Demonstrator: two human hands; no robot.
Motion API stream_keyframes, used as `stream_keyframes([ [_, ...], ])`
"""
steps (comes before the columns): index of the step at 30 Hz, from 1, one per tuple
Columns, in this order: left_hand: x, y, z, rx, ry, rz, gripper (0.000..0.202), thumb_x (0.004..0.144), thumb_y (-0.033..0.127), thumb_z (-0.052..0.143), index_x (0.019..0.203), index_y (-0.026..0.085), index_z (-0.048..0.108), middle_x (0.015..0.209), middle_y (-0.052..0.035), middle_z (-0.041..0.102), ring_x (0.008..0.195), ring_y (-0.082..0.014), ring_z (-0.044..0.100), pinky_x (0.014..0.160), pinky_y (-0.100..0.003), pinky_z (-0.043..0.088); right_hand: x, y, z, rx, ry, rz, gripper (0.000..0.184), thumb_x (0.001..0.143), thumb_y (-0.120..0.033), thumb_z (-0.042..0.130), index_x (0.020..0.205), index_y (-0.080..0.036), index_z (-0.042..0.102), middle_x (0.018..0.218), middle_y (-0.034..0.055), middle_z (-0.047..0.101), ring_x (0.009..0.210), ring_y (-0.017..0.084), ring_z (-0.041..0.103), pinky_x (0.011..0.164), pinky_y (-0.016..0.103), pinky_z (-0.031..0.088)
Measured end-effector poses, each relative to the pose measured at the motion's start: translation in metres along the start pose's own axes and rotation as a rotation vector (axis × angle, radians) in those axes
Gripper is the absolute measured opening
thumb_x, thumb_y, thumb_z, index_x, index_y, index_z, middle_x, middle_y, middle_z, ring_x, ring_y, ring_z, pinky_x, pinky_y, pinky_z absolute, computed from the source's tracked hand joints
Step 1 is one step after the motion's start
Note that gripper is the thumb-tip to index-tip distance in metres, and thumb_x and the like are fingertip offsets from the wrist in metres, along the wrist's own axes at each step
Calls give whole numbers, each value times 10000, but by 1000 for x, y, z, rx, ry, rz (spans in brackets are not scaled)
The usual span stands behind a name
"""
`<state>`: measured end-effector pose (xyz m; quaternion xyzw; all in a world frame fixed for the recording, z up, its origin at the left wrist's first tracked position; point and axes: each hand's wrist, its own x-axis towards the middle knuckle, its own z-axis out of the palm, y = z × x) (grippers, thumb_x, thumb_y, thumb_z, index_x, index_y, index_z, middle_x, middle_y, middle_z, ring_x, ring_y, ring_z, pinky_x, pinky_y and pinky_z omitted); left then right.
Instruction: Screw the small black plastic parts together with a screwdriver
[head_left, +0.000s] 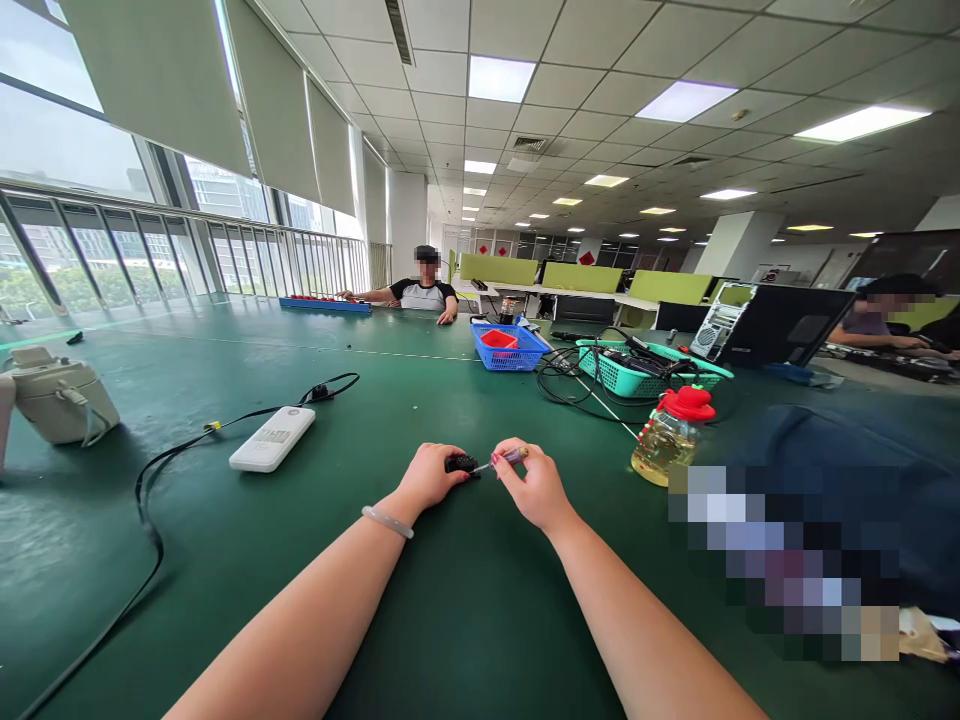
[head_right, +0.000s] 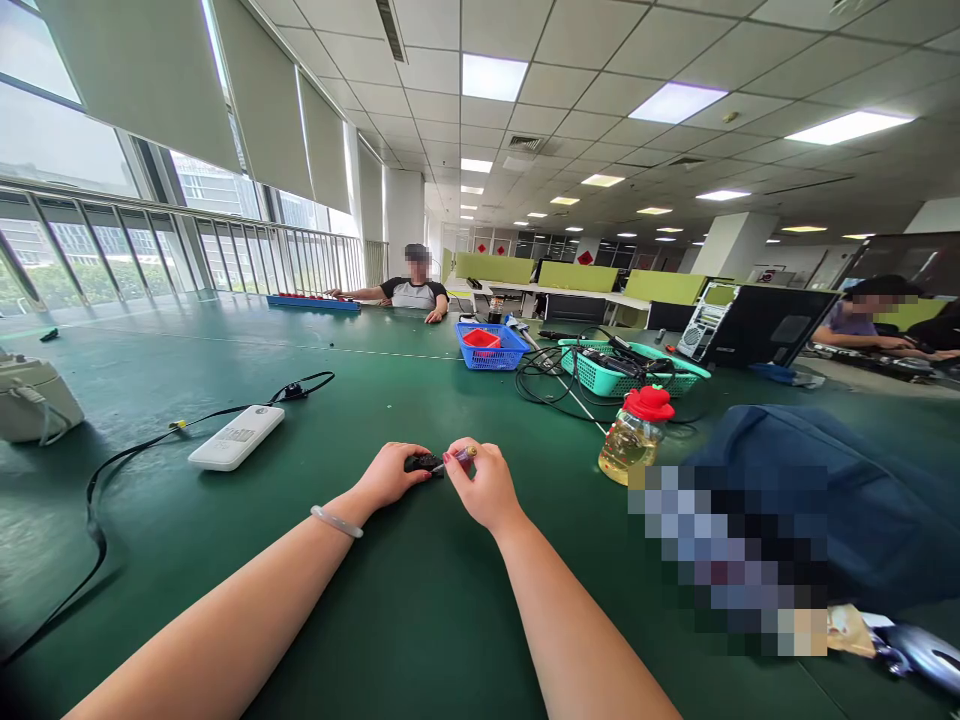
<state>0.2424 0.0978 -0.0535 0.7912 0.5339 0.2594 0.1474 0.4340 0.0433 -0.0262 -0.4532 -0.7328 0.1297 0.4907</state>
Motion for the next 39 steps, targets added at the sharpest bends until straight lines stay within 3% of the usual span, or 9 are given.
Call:
stream_keyframes([
  [8,-2,1,-1,-2,-1,4,354,753,286,696,1102,223,707,1119,-74,706,1135,-283,573,1002,-382,447,-1,3,4,-121,-81,-15,172,881,-330,496,824,-270,647,737,14,673,750,212,581,729,310,428],
  [13,-2,1,0,-10,-6,-3,403,765,272,682,1162,204,678,1145,-76,698,1140,-278,562,1006,-377,441,0,-4,2,-158,-142,-127,135,867,-272,547,840,-273,680,689,-10,685,628,169,555,754,315,396],
  [16,-2,2,0,-11,-7,-12,398,764,242,668,1162,216,677,1141,-60,699,1139,-262,563,1001,-354,442,-1,-10,3,-191,-260,-217,101,850,-239,592,822,-250,688,730,-12,710,624,145,562,768,306,379],
  [20,-2,3,0,-3,-7,-30,390,754,187,644,1140,225,688,1114,-48,708,1139,-250,562,1003,-338,438,-6,-16,11,-351,-470,-247,18,813,-248,652,811,-231,656,670,-19,678,603,144,546,676,270,366],
  [25,-2,4,0,3,-4,-40,404,748,168,636,1144,228,684,1101,-46,713,1112,-247,572,985,-337,448,-12,-19,24,-493,-613,-255,112,770,-320,712,779,-238,636,667,-8,673,592,160,538,605,266,322],
  [28,-1,3,1,4,-3,-39,404,753,172,632,1150,229,679,1104,-43,714,1105,-247,575,980,-339,450,-12,-17,24,-446,-561,-251,98,779,-303,694,791,-237,621,653,-14,661,578,151,523,612,263,327],
  [31,0,2,1,3,-9,-33,392,763,193,638,1150,234,678,1110,-38,715,1098,-248,579,975,-339,450,-9,-11,19,-322,-418,-200,74,829,-283,608,773,-236,600,637,-20,639,565,141,512,608,254,341],
  [35,0,2,0,5,-25,-30,380,767,242,665,1147,235,678,1118,-43,710,1081,-253,583,962,-347,456,-3,6,12,23,-217,40,242,909,-376,454,757,-234,578,553,-29,568,503,132,496,529,237,361],
  [39,0,1,0,7,-35,-38,363,776,257,665,1139,242,677,1094,-44,711,1083,-257,577,955,-357,456,2,23,13,331,-149,222,280,848,-480,516,751,-221,561,573,-23,569,447,121,472,477,242,386],
])
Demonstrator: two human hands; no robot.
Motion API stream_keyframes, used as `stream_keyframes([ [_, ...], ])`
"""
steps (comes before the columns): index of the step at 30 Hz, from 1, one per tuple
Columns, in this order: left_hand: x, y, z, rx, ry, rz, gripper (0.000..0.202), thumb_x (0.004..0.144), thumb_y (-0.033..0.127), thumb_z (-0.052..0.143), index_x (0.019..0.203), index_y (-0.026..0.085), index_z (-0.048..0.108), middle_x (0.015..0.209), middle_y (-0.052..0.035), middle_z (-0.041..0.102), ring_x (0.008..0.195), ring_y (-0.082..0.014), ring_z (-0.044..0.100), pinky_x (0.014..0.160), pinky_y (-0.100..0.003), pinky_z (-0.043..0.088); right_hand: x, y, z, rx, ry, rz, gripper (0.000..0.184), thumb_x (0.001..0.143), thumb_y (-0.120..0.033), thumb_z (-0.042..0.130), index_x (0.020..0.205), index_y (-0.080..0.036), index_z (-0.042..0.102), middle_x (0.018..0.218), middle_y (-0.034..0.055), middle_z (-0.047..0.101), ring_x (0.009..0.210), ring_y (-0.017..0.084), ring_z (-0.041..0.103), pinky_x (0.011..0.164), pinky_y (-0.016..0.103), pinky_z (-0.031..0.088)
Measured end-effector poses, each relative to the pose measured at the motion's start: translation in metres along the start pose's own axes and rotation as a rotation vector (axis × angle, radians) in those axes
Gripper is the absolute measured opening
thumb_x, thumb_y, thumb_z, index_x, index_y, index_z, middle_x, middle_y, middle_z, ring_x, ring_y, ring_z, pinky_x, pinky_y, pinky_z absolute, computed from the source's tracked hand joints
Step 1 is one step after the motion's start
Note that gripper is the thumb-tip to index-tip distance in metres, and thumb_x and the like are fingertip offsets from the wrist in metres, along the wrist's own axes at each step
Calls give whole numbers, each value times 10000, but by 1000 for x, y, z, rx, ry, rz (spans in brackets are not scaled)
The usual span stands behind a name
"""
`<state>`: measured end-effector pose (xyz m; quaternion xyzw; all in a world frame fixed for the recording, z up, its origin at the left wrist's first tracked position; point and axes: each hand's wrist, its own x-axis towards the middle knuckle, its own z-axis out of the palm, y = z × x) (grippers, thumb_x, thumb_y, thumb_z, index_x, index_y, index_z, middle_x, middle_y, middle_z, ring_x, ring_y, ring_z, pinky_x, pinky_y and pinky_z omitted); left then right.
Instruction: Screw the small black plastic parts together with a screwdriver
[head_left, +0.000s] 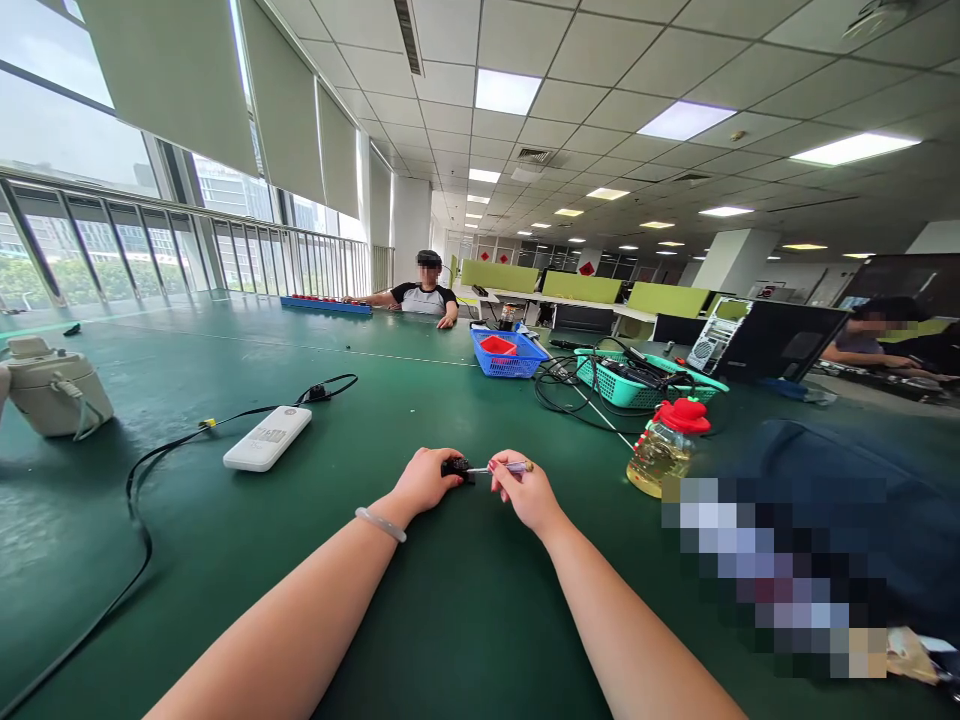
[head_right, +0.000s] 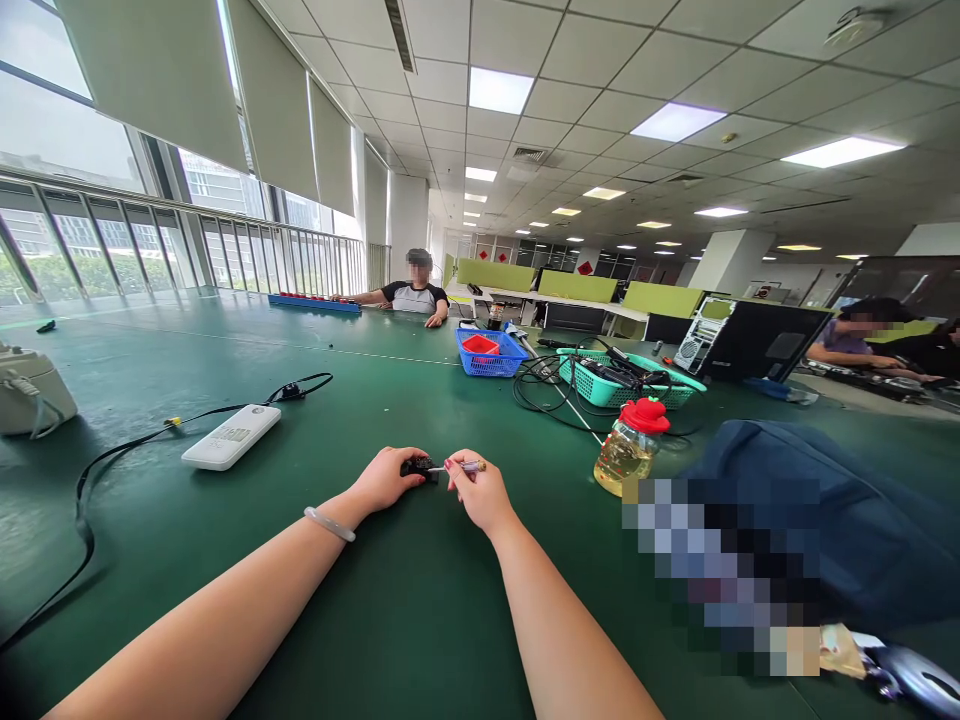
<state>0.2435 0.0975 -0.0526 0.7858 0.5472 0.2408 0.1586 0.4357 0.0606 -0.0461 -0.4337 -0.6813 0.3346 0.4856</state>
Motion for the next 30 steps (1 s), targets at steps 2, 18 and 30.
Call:
stream_keyframes([
  [2,0,0,0,0,-1,-5,379,774,257,670,1152,242,667,1109,-45,705,1086,-258,576,956,-359,455,1,3,0,49,7,26,286,827,-492,539,753,-217,563,569,-24,560,438,119,461,467,244,382],
  [18,-2,0,1,-6,11,5,380,773,235,677,1152,228,649,1117,-38,703,1091,-258,570,966,-364,453,-10,-18,3,-409,-38,-266,217,892,-314,481,764,-227,632,683,-4,629,626,148,539,609,249,385],
  [30,-2,1,-1,-5,1,1,366,769,236,668,1135,237,657,1129,-38,700,1105,-257,574,973,-355,455,-9,-18,3,-534,-83,-319,212,901,-291,496,798,-249,676,807,7,725,723,173,603,730,292,410],
])
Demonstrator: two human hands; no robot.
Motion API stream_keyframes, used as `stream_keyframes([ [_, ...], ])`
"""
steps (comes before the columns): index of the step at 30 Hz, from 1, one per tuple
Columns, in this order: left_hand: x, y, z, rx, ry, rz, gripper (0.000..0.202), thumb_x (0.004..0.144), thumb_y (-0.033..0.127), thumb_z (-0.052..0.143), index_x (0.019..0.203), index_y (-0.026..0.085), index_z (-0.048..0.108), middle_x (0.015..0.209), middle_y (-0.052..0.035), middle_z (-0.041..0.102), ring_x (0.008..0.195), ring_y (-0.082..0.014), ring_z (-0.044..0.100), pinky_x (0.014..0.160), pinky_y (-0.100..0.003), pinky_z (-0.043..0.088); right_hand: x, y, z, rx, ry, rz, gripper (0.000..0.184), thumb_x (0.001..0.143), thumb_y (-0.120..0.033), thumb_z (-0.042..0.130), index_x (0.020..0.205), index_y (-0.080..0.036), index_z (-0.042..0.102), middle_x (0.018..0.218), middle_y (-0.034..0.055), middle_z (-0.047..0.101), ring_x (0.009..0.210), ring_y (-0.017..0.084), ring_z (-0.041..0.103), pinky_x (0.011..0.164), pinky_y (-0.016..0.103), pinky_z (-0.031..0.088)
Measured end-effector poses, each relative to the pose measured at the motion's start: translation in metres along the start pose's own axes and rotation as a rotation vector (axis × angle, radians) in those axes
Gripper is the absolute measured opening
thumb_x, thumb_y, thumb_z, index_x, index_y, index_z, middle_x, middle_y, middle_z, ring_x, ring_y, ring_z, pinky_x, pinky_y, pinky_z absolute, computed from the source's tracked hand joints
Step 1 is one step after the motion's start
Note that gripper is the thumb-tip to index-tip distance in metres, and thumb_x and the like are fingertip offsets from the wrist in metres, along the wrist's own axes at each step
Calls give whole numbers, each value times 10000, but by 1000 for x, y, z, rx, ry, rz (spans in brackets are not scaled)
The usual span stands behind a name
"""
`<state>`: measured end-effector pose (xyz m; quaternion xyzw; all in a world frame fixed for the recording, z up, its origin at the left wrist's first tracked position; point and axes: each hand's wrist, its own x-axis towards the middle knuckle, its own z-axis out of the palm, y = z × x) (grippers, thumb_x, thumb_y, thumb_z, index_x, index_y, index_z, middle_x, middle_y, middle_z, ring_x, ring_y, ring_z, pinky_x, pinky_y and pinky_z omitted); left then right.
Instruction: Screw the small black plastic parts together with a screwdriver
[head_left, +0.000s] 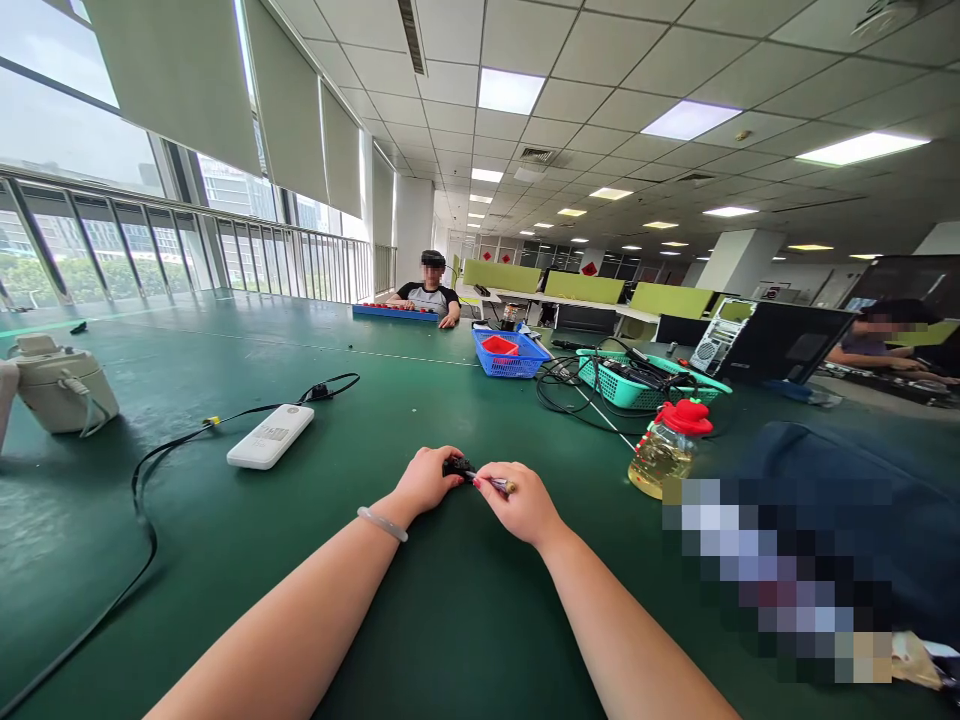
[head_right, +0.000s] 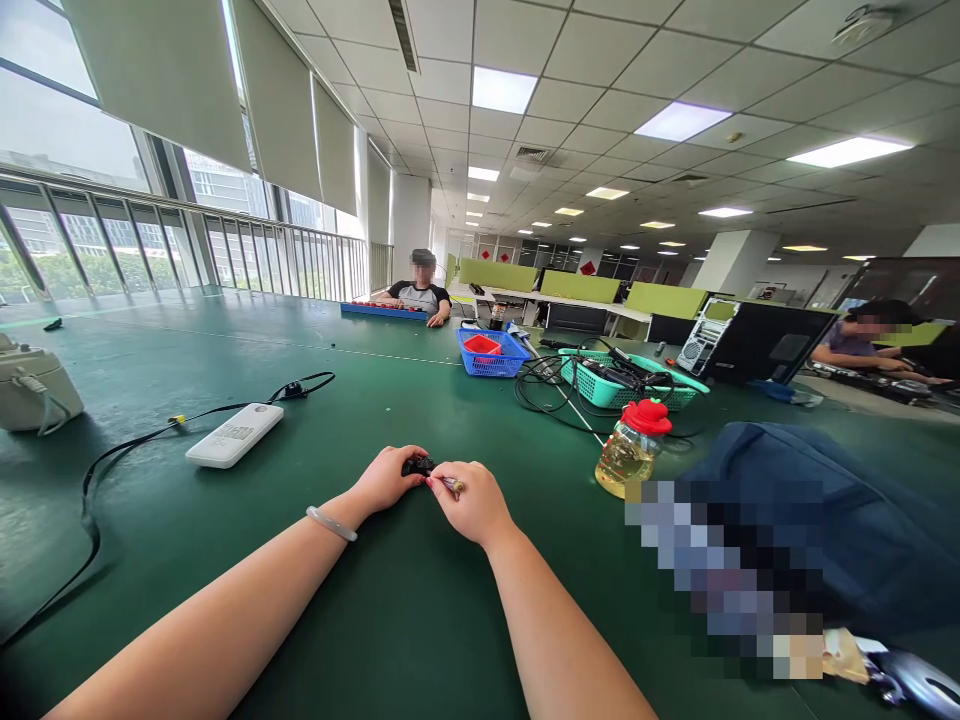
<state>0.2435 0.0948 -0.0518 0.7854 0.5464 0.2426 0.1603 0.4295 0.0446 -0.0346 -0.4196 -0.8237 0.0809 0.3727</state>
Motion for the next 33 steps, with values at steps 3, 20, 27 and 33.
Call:
stream_keyframes([
  [3,0,0,0,1,0,-2,367,769,235,668,1136,236,656,1124,-40,702,1105,-257,576,968,-353,458,0,-1,-1,4,1,-13,205,899,-285,500,797,-248,673,806,7,724,729,174,606,740,295,410],
  [20,-1,1,-1,4,5,-4,355,774,225,659,1129,232,667,1112,-39,701,1085,-250,573,957,-347,454,-1,-2,1,-9,9,-73,196,906,-287,514,780,-242,657,778,9,716,671,162,590,718,299,403],
  [27,0,1,-1,10,7,-12,345,763,206,650,1106,232,678,1085,-39,708,1073,-250,584,946,-343,461,-1,-7,4,-91,1,-128,218,907,-269,505,752,-231,653,720,24,690,631,159,563,683,299,380],
  [33,-1,1,-2,5,4,-6,346,769,214,645,1113,230,672,1097,-35,707,1057,-251,586,941,-348,463,-1,-7,4,-89,17,-129,228,914,-277,499,750,-227,650,718,27,685,630,159,555,681,296,376],
])
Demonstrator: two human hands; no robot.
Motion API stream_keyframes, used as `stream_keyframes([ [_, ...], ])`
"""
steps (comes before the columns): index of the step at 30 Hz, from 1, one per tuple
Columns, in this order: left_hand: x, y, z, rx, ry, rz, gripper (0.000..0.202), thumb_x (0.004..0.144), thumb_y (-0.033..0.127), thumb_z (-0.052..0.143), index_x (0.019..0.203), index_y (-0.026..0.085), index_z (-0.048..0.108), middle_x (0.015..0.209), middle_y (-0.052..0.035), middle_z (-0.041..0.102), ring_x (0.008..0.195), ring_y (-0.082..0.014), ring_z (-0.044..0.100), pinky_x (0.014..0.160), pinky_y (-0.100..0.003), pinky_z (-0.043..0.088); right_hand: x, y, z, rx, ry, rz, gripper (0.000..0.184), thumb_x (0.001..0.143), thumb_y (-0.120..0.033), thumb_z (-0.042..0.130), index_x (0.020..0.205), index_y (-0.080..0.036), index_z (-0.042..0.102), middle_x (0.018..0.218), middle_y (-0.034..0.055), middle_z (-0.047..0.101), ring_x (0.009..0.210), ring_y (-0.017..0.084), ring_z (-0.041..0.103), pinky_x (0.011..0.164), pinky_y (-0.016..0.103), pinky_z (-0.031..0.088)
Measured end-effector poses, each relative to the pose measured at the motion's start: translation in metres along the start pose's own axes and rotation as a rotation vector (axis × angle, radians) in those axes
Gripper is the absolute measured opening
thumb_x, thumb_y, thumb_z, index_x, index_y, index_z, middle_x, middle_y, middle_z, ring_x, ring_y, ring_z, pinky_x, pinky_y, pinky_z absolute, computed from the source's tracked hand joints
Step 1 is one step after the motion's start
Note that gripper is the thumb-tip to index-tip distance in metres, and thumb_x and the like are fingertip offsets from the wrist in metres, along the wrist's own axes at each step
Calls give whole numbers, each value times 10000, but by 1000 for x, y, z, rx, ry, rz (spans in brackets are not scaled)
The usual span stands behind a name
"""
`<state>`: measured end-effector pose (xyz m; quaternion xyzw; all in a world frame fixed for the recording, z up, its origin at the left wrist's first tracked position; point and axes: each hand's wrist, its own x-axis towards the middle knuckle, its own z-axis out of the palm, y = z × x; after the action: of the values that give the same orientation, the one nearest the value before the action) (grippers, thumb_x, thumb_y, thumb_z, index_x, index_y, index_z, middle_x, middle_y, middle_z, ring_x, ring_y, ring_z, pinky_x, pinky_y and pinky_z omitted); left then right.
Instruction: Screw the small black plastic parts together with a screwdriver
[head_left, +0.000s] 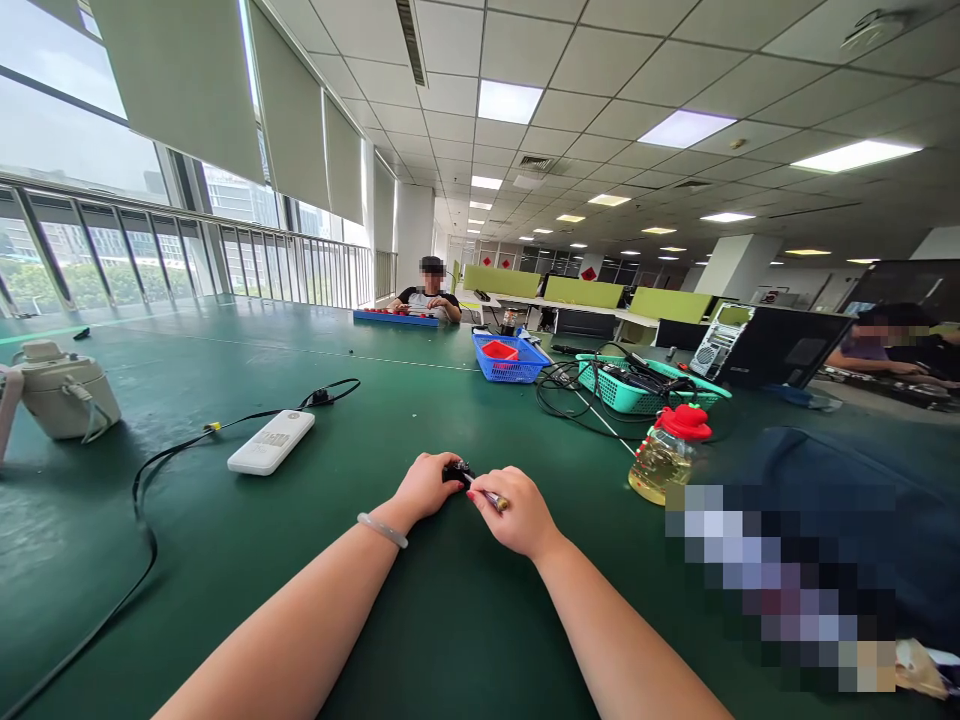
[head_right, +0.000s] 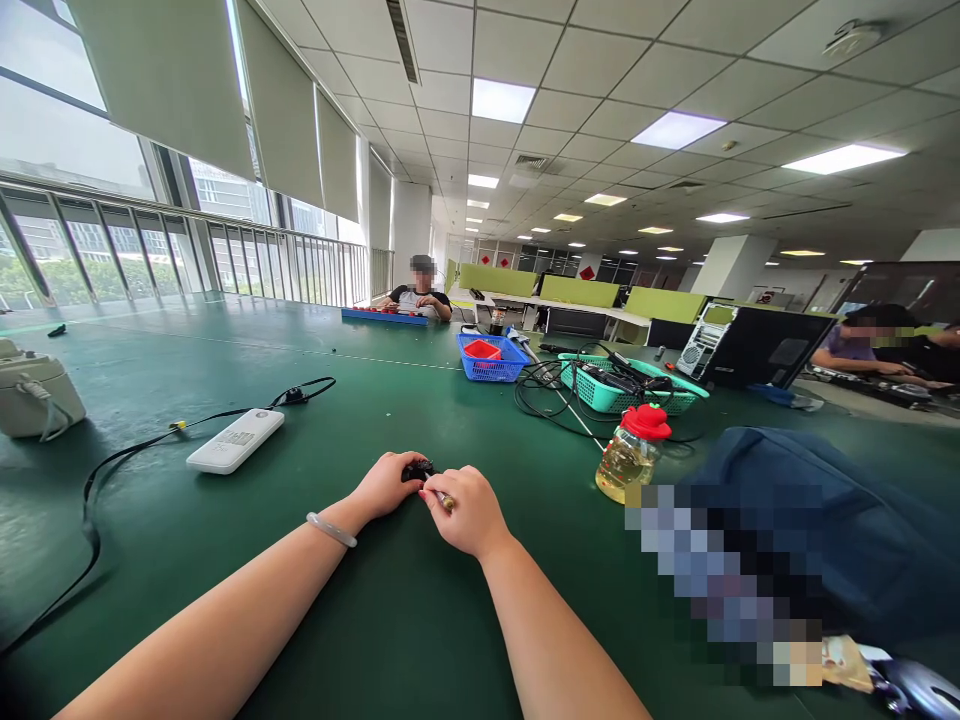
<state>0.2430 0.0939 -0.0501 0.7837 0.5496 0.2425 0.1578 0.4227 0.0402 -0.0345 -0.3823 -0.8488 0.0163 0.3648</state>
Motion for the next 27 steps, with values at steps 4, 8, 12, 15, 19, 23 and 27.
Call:
stream_keyframes([
  [4,-1,0,-1,-2,0,-1,331,775,224,644,1104,233,674,1089,-35,707,1062,-247,587,944,-344,465,0,0,0,11,2,7,221,916,-277,503,752,-233,646,722,24,687,629,158,558,681,292,380],
  [8,-2,1,-1,-6,-3,0,331,776,226,643,1106,237,670,1085,-32,706,1065,-244,589,949,-340,464,0,1,-1,26,15,23,196,906,-275,517,761,-237,644,741,17,702,636,160,570,692,291,391],
  [12,-3,2,-2,-9,-4,4,331,778,250,654,1109,244,666,1085,-30,706,1069,-247,585,947,-346,463,-1,2,-3,67,52,73,200,900,-288,509,757,-244,643,756,13,709,667,170,586,710,293,406],
  [15,-3,1,-2,-9,-6,3,332,781,262,659,1112,240,666,1063,-41,705,1068,-243,584,936,-340,467,-1,5,-3,144,86,135,236,906,-319,488,745,-240,641,716,12,681,660,174,582,682,287,415],
  [19,-2,-1,-1,-11,-12,-6,340,784,266,657,1124,249,665,1040,-43,699,1080,-240,577,940,-333,465,-1,14,-1,363,149,297,297,897,-421,490,722,-223,625,614,6,601,571,162,543,570,271,406],
  [23,-1,-2,0,-11,-19,-23,372,784,280,659,1156,259,659,1043,-57,684,1078,-241,576,956,-340,458,0,22,2,603,191,470,353,847,-530,538,739,-207,630,540,-13,539,463,134,481,473,259,378],
  [27,-1,-3,0,-10,-22,-35,376,786,292,658,1161,268,663,1017,-65,674,1057,-244,582,950,-344,462,1,26,4,722,221,513,379,821,-546,564,710,-190,628,521,-19,524,439,116,463,461,253,382],
])
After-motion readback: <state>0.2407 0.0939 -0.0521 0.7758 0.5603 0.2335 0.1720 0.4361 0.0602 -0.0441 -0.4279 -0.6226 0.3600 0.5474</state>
